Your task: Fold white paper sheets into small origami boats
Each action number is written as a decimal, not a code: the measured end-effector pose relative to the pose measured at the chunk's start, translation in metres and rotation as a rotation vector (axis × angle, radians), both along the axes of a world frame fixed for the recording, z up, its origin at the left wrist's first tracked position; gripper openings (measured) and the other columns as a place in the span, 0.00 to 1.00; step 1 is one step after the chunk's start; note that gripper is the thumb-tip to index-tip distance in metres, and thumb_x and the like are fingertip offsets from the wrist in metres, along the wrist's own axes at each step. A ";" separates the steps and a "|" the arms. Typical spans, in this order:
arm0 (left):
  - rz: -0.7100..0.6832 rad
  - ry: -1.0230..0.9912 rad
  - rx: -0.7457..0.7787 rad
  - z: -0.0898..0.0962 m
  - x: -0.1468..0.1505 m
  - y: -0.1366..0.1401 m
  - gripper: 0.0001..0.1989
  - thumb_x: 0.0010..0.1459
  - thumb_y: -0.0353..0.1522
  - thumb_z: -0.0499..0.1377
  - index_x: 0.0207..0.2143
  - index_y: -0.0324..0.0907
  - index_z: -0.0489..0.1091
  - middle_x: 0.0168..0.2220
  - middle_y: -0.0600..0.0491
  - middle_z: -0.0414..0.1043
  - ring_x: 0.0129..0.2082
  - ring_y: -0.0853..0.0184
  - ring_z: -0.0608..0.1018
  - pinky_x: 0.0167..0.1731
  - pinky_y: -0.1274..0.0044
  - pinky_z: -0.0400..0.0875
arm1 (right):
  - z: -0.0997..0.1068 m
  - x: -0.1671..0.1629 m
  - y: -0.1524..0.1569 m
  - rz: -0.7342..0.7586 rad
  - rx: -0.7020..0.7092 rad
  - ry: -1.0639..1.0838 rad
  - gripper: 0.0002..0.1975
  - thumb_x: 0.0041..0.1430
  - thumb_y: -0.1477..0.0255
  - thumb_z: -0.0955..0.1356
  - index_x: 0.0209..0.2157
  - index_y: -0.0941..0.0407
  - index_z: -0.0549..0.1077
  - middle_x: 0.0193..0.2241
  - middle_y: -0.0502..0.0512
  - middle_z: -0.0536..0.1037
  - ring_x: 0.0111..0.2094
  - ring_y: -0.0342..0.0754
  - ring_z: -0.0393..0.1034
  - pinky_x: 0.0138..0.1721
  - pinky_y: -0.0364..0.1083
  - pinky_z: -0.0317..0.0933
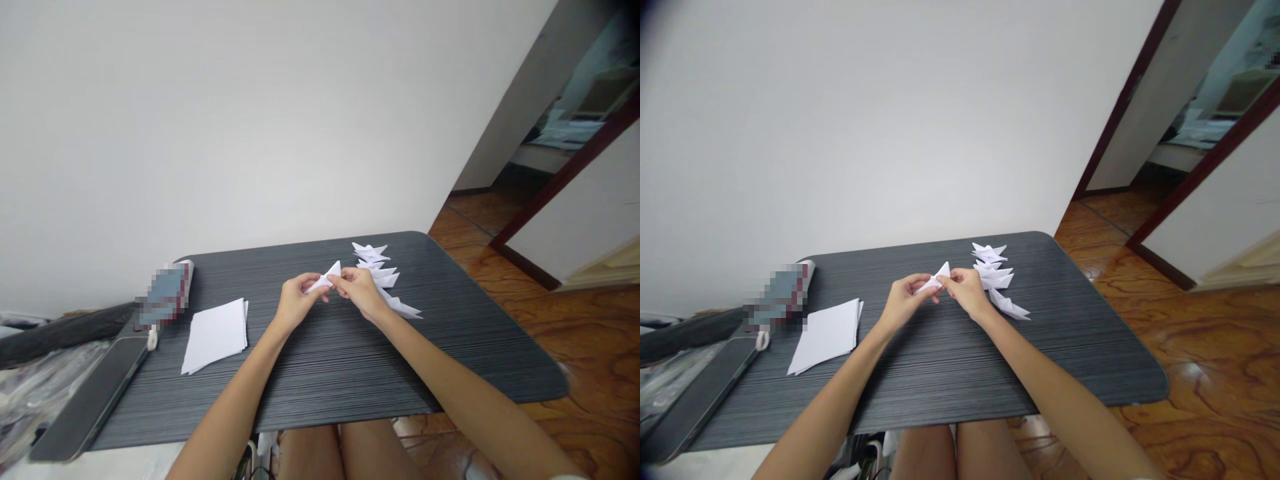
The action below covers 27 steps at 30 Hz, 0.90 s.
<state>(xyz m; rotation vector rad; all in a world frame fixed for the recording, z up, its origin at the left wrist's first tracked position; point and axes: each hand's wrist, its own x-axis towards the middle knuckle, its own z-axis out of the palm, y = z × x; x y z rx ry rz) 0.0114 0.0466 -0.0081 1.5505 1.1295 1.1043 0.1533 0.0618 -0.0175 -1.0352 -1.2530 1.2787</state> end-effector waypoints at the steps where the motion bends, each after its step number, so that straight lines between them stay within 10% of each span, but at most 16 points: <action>1: -0.013 0.014 -0.008 0.001 0.000 -0.001 0.15 0.46 0.36 0.59 0.33 0.34 0.69 0.24 0.48 0.75 0.25 0.65 0.76 0.30 0.76 0.68 | -0.001 0.000 0.000 0.000 0.001 -0.003 0.13 0.40 0.65 0.69 0.17 0.60 0.68 0.11 0.46 0.64 0.13 0.36 0.51 0.14 0.39 0.44; 19: -0.265 -0.170 -0.263 0.010 -0.007 0.000 0.17 0.42 0.29 0.62 0.38 0.33 0.68 0.35 0.43 0.74 0.33 0.63 0.77 0.32 0.74 0.70 | 0.000 0.002 0.002 -0.009 -0.018 -0.037 0.12 0.39 0.66 0.69 0.16 0.60 0.68 0.14 0.48 0.67 0.14 0.36 0.52 0.15 0.39 0.44; 27: 0.067 -0.183 -0.114 0.010 -0.013 0.003 0.12 0.44 0.34 0.60 0.29 0.33 0.70 0.26 0.46 0.75 0.27 0.63 0.77 0.32 0.70 0.72 | 0.003 0.002 0.002 -0.040 0.007 0.077 0.13 0.42 0.64 0.68 0.18 0.61 0.68 0.11 0.46 0.63 0.13 0.36 0.50 0.14 0.39 0.42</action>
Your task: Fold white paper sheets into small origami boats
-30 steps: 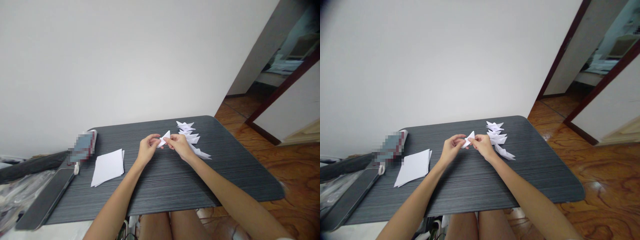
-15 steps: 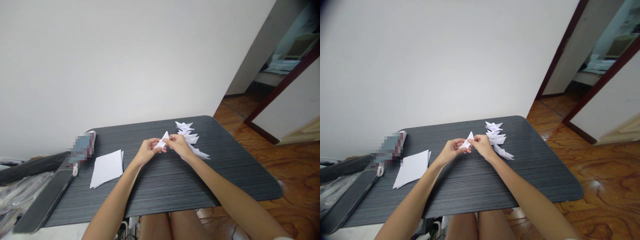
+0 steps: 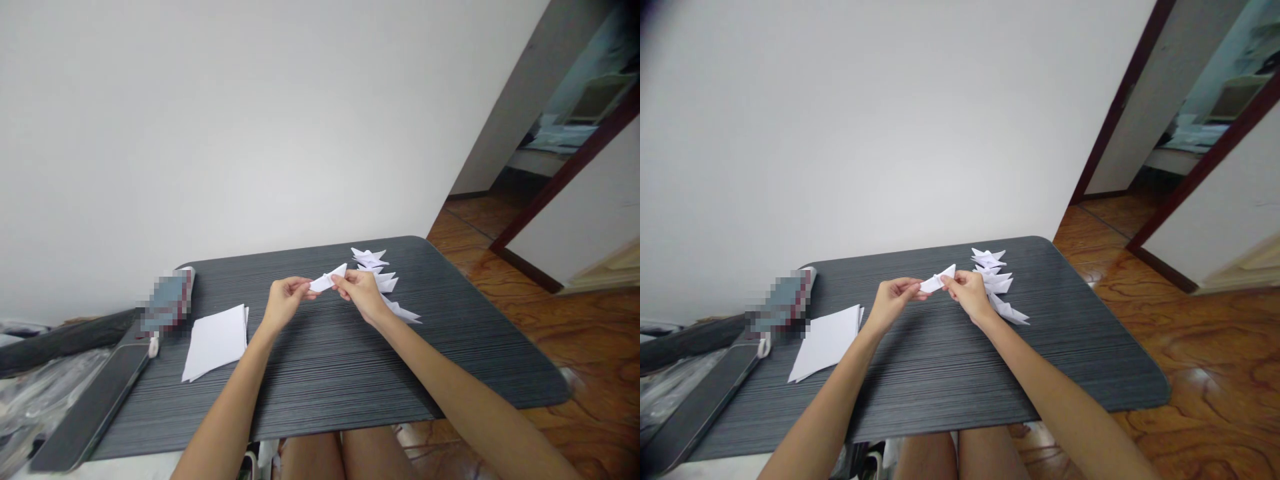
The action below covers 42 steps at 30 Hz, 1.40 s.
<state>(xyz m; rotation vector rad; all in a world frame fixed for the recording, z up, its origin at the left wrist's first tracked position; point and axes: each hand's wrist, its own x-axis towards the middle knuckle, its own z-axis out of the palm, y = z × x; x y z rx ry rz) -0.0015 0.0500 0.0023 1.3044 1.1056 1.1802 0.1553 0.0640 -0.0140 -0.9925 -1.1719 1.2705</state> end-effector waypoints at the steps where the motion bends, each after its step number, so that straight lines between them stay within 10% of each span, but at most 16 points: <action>1: 0.025 0.005 0.023 -0.001 0.001 0.000 0.11 0.44 0.34 0.60 0.28 0.33 0.69 0.24 0.47 0.75 0.26 0.62 0.78 0.30 0.71 0.73 | 0.000 0.000 0.000 -0.008 0.011 0.006 0.13 0.42 0.64 0.68 0.18 0.60 0.68 0.10 0.46 0.62 0.13 0.36 0.50 0.14 0.39 0.42; 17: 0.005 0.127 0.189 -0.002 0.005 -0.002 0.18 0.46 0.34 0.59 0.40 0.35 0.68 0.30 0.47 0.75 0.31 0.63 0.77 0.33 0.74 0.70 | 0.001 0.003 0.002 0.040 0.009 0.157 0.11 0.44 0.66 0.69 0.21 0.61 0.69 0.16 0.49 0.67 0.15 0.35 0.53 0.15 0.39 0.44; 29: 0.185 0.107 0.239 0.001 0.002 -0.003 0.11 0.47 0.35 0.59 0.28 0.34 0.70 0.24 0.47 0.75 0.26 0.63 0.77 0.25 0.77 0.68 | 0.004 0.012 0.007 -0.191 0.458 -0.259 0.06 0.49 0.70 0.65 0.24 0.58 0.71 0.23 0.52 0.69 0.26 0.43 0.63 0.28 0.43 0.59; 35: 0.160 0.252 0.275 -0.001 -0.005 0.000 0.12 0.49 0.36 0.57 0.28 0.35 0.71 0.23 0.49 0.75 0.24 0.66 0.77 0.24 0.78 0.69 | 0.006 0.019 0.009 -0.215 0.585 -0.290 0.13 0.51 0.72 0.64 0.40 0.56 0.69 0.30 0.53 0.71 0.30 0.43 0.66 0.33 0.44 0.63; 42: 0.118 0.487 0.425 -0.004 -0.011 0.003 0.11 0.53 0.34 0.52 0.30 0.38 0.71 0.24 0.52 0.75 0.25 0.69 0.76 0.30 0.78 0.70 | 0.008 0.024 0.007 -0.167 0.710 -0.464 0.07 0.55 0.75 0.62 0.32 0.57 0.71 0.26 0.53 0.72 0.26 0.42 0.67 0.30 0.44 0.65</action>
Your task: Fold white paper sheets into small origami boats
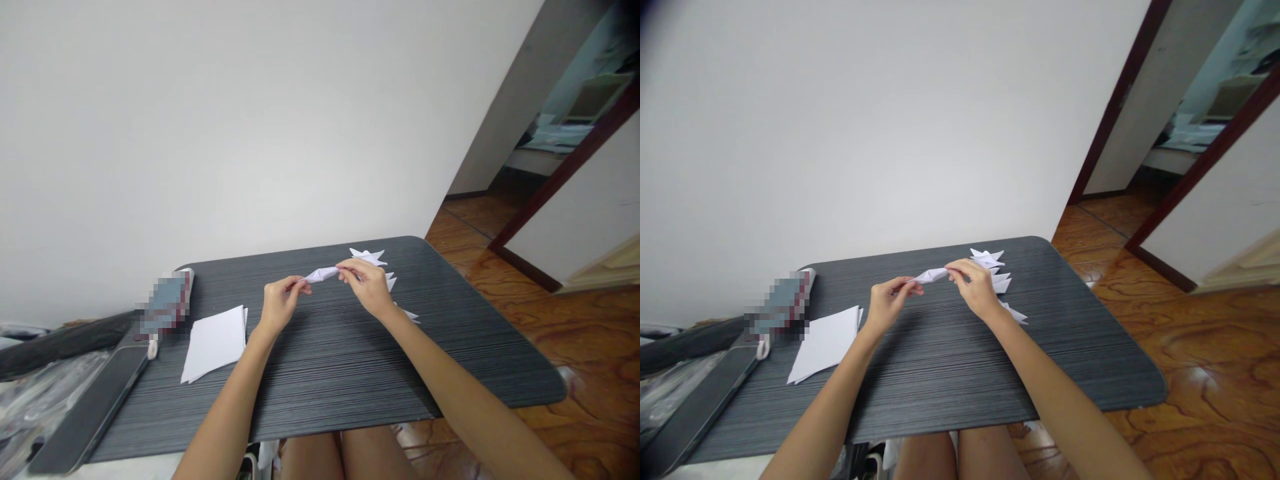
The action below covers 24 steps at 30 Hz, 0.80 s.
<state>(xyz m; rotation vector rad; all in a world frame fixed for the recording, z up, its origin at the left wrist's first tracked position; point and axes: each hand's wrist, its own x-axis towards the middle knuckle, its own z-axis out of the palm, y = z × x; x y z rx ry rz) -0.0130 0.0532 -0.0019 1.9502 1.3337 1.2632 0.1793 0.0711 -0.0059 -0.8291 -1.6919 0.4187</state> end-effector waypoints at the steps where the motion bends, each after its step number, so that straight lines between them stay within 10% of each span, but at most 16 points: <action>1: 0.002 0.028 0.010 0.000 0.000 0.000 0.11 0.54 0.34 0.52 0.29 0.38 0.71 0.24 0.52 0.75 0.25 0.69 0.76 0.30 0.78 0.70 | 0.000 0.000 -0.001 0.001 0.029 -0.041 0.07 0.55 0.75 0.61 0.32 0.57 0.71 0.26 0.53 0.72 0.26 0.43 0.67 0.30 0.44 0.64; 24: -0.015 -0.027 -0.107 -0.006 -0.002 0.003 0.12 0.52 0.37 0.52 0.26 0.38 0.69 0.23 0.51 0.75 0.25 0.66 0.77 0.32 0.76 0.71 | -0.003 -0.004 -0.006 0.057 0.156 -0.321 0.06 0.57 0.77 0.59 0.33 0.57 0.66 0.31 0.57 0.69 0.35 0.46 0.65 0.38 0.46 0.62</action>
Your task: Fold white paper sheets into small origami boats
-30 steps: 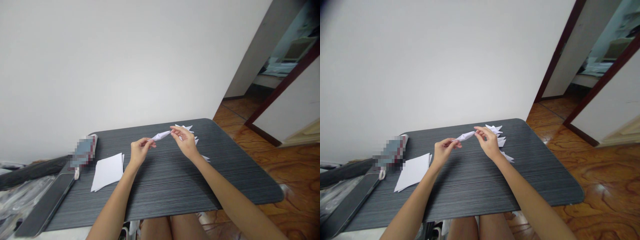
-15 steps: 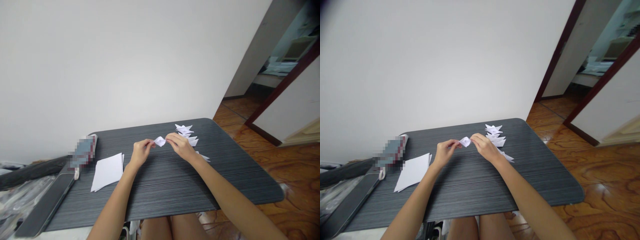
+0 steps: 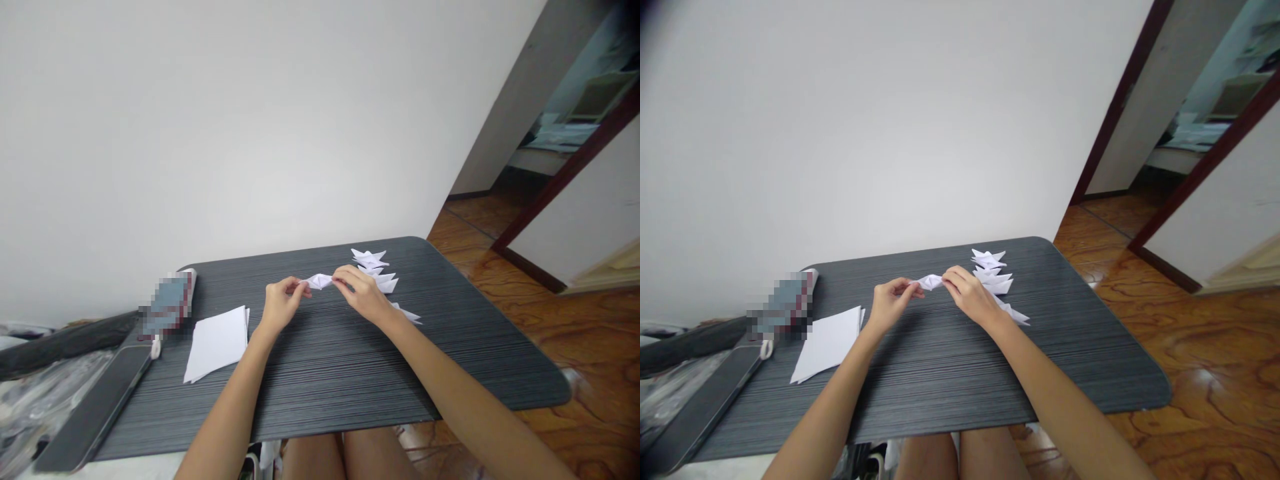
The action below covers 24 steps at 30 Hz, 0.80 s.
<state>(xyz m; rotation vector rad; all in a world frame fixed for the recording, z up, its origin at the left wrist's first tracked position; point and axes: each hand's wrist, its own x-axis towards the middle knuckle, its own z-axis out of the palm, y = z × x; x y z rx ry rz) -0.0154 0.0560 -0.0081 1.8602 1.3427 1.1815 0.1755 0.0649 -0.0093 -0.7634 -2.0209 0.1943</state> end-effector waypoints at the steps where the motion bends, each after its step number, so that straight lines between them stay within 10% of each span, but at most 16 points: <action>1: -0.002 0.001 -0.009 -0.001 0.000 0.000 0.12 0.52 0.37 0.52 0.26 0.38 0.68 0.23 0.51 0.75 0.25 0.66 0.77 0.31 0.76 0.71 | 0.000 0.000 0.000 -0.003 -0.004 -0.006 0.06 0.57 0.77 0.58 0.33 0.57 0.66 0.31 0.57 0.69 0.35 0.46 0.65 0.38 0.46 0.62; 7: -0.024 0.152 -0.027 -0.001 -0.001 0.000 0.12 0.53 0.36 0.51 0.27 0.37 0.69 0.23 0.51 0.74 0.23 0.68 0.76 0.29 0.77 0.70 | -0.001 0.000 0.000 0.000 -0.040 -0.100 0.07 0.58 0.77 0.58 0.34 0.58 0.66 0.33 0.57 0.69 0.36 0.46 0.65 0.39 0.46 0.62; 16: -0.030 0.455 0.404 0.008 -0.001 -0.003 0.09 0.54 0.31 0.52 0.35 0.42 0.70 0.40 0.49 0.67 0.42 0.64 0.69 0.44 0.70 0.61 | -0.006 -0.002 -0.001 0.064 -0.092 -0.170 0.07 0.58 0.77 0.58 0.34 0.57 0.66 0.33 0.56 0.69 0.36 0.46 0.65 0.39 0.46 0.62; 24: -0.107 0.604 0.294 -0.004 0.000 0.000 0.06 0.50 0.34 0.56 0.29 0.42 0.71 0.39 0.50 0.61 0.42 0.63 0.64 0.43 0.68 0.57 | -0.011 -0.008 -0.004 0.095 -0.155 -0.196 0.07 0.57 0.78 0.58 0.33 0.57 0.66 0.33 0.55 0.69 0.35 0.45 0.65 0.38 0.45 0.61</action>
